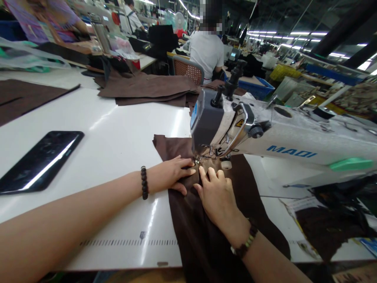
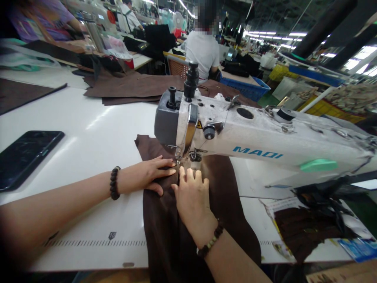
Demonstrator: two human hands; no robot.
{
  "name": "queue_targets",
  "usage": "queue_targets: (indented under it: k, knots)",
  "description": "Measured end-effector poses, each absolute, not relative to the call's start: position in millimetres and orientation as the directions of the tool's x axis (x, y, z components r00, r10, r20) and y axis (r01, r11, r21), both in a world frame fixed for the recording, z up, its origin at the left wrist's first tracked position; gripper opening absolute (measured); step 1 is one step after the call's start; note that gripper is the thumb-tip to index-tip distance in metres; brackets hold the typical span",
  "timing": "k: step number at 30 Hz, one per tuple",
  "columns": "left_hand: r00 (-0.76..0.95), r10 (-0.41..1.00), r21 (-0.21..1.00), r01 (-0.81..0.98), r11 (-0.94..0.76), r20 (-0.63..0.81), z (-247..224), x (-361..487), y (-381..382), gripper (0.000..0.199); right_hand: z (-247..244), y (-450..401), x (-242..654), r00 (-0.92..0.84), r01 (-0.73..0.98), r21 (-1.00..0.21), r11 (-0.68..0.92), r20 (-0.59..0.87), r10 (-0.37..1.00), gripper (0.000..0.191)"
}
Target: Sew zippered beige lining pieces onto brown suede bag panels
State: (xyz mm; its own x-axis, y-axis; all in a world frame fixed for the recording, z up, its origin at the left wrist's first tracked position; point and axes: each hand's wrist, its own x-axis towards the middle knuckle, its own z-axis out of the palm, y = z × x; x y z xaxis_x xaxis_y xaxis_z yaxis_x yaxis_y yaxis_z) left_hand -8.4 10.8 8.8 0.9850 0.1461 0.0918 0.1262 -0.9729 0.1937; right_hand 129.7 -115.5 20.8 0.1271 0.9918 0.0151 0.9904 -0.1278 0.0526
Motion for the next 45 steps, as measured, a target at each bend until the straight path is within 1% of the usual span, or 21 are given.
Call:
queue_targets:
  k: [8,12,14,16,18,19,21,23,25,27,29,32,35,37,40,42,45]
  knots:
    - [0.987,0.138,0.180,0.122,-0.976,0.079,10,-8,12,0.061,21,-116,131,0.118,0.992,0.050,-0.119,0.034,0.992,0.047]
    - [0.989,0.140,0.200,0.128,-0.971,0.047,15,-5,17,0.057,22,-116,129,0.119,0.991,0.045,-0.123,0.073,0.990,0.047]
    - [0.987,0.162,0.190,0.156,-0.969,0.017,22,-4,14,0.053,24,-117,132,0.113,0.993,0.024,-0.116,0.094,0.989,0.044]
    - [0.983,0.182,0.175,0.183,-0.967,-0.018,30,-10,3,0.043,25,-119,140,0.080,0.995,-0.063,-0.074,0.103,0.991,0.036]
    - [0.988,0.150,0.196,0.153,-0.969,-0.030,38,-22,-19,0.033,26,-121,151,0.023,0.974,-0.225,0.000,0.099,0.995,0.028]
    - [0.994,0.107,0.223,0.108,-0.969,-0.016,41,-30,-33,0.032,26,-122,157,-0.007,0.949,-0.313,0.037,0.097,0.995,0.026]
    - [0.999,0.020,0.261,0.013,-0.965,0.025,43,-47,-62,0.045,25,-124,167,-0.059,0.888,-0.450,0.096,0.095,0.994,0.026]
    - [0.998,0.035,0.241,0.020,-0.970,0.060,39,-60,-89,0.065,25,-124,173,-0.102,0.848,-0.513,0.135,0.092,0.990,0.027]
    - [0.989,0.136,0.188,0.123,-0.975,0.056,32,-66,-108,0.076,26,-124,174,-0.133,0.836,-0.526,0.158,0.084,0.987,0.028]
    - [0.970,0.235,0.138,0.224,-0.965,0.063,25,-67,-119,0.076,28,-124,172,-0.151,0.846,-0.507,0.166,0.071,0.986,0.027]
    - [0.956,0.272,0.120,0.259,-0.958,0.110,21,-66,-124,0.073,31,-123,169,-0.158,0.862,-0.479,0.164,0.054,0.986,0.026]
    - [0.944,0.247,0.121,0.225,-0.967,0.219,20,-67,-126,0.067,35,-124,165,-0.168,0.881,-0.445,0.161,0.023,0.986,0.026]
    - [0.913,0.204,0.087,0.185,-0.979,0.352,22,-70,-126,0.051,38,-125,164,-0.218,0.881,-0.432,0.192,-0.011,0.976,0.027]
    - [0.911,0.160,0.057,0.149,-0.987,0.381,23,-71,-125,0.041,39,-125,164,-0.260,0.871,-0.439,0.223,-0.025,0.965,0.028]
    - [0.931,0.063,0.036,0.054,-0.998,0.359,22,-74,-126,0.035,35,-129,164,-0.256,0.848,-0.479,0.228,0.006,0.967,0.029]
    - [0.925,0.026,0.058,0.005,-0.998,0.379,22,-75,-128,0.033,31,-134,163,-0.240,0.826,-0.517,0.224,0.037,0.970,0.029]
    - [0.898,0.034,0.187,-0.054,-0.981,0.438,27,-77,-132,0.031,30,-148,161,-0.230,0.792,-0.567,0.226,0.066,0.971,0.028]
